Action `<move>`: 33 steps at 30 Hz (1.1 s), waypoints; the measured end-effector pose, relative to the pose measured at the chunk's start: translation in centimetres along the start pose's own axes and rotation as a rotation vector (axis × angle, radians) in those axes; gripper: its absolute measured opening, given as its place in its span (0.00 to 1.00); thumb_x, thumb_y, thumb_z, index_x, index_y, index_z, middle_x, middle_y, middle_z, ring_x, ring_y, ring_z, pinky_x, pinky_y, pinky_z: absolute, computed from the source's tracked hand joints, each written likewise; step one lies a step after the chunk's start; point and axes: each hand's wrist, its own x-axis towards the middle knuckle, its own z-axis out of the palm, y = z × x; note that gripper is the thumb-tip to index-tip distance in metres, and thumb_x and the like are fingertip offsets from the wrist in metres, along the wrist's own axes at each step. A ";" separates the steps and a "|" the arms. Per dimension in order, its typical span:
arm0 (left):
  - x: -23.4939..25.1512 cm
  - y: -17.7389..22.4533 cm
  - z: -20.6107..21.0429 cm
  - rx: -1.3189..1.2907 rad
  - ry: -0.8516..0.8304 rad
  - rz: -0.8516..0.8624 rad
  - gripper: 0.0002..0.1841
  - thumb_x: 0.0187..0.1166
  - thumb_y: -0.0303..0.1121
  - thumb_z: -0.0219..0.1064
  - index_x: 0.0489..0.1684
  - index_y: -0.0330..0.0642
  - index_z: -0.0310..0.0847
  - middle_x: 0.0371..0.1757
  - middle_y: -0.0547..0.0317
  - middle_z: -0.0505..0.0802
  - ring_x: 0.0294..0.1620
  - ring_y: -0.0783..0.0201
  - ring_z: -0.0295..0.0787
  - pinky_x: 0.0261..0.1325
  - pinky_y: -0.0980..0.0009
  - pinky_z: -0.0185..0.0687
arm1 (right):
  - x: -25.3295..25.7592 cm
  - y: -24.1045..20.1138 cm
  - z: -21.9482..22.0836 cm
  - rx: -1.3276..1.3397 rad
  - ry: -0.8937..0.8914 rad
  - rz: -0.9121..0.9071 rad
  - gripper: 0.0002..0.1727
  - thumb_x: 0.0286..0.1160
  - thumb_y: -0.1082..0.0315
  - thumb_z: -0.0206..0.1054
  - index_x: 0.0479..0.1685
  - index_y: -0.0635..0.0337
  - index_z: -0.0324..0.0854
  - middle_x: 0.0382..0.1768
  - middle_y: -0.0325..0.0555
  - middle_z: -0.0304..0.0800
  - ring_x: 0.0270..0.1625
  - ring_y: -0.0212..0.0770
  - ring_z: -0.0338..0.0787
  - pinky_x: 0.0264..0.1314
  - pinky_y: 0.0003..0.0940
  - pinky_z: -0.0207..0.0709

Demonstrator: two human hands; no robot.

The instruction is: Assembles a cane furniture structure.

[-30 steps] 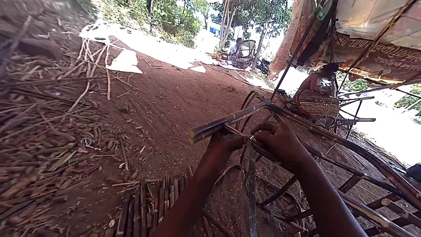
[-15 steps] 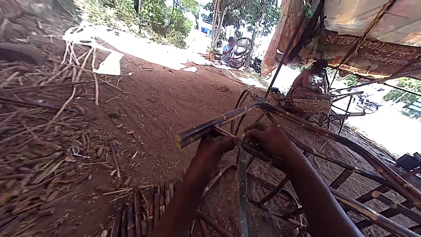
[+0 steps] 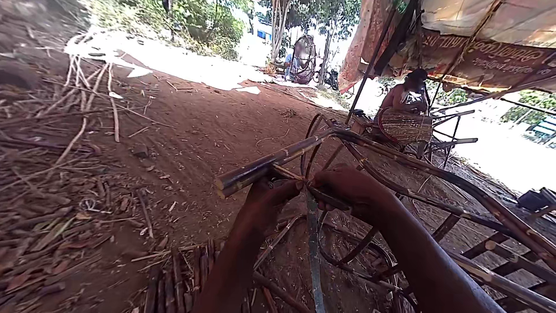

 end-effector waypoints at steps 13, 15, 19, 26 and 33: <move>0.1 -0.2 -0.3 -0.013 0.029 -0.034 0.22 0.68 0.15 0.74 0.59 0.42 0.77 0.47 0.53 0.91 0.39 0.63 0.91 0.50 0.68 0.91 | 0.9 0.7 -0.4 0.038 -0.058 -0.013 0.20 0.91 0.57 0.54 0.38 0.63 0.82 0.22 0.46 0.88 0.19 0.35 0.87 0.20 0.26 0.80; 0.0 -0.1 -0.1 -0.021 0.037 -0.040 0.21 0.68 0.15 0.74 0.59 0.42 0.78 0.48 0.53 0.90 0.39 0.63 0.90 0.50 0.67 0.91 | 1.3 0.8 -0.6 0.036 -0.084 0.004 0.19 0.91 0.57 0.56 0.40 0.64 0.82 0.22 0.47 0.87 0.19 0.35 0.86 0.21 0.26 0.80; -0.7 -0.2 -0.2 0.100 0.107 -0.027 0.16 0.73 0.20 0.74 0.57 0.40 0.80 0.40 0.53 0.91 0.30 0.66 0.87 0.37 0.72 0.89 | 1.0 1.2 -0.5 0.074 0.117 -0.145 0.14 0.88 0.65 0.57 0.51 0.64 0.86 0.29 0.47 0.91 0.25 0.35 0.90 0.29 0.29 0.85; -12.1 -2.9 3.7 0.626 -0.241 0.205 0.10 0.76 0.32 0.72 0.51 0.43 0.87 0.40 0.61 0.95 0.35 0.64 0.94 0.38 0.65 0.95 | -14.3 9.5 3.4 -0.107 0.597 -0.788 0.23 0.78 0.48 0.71 0.66 0.49 0.86 0.52 0.35 0.91 0.50 0.35 0.92 0.50 0.38 0.92; -20.6 -2.0 14.7 0.786 -0.694 0.182 0.06 0.81 0.38 0.72 0.46 0.53 0.92 0.39 0.72 0.95 0.35 0.76 0.92 0.42 0.76 0.93 | -28.8 23.1 4.7 0.588 0.656 -0.443 0.21 0.73 0.76 0.72 0.66 0.68 0.80 0.44 0.49 0.91 0.23 0.32 0.82 0.20 0.28 0.78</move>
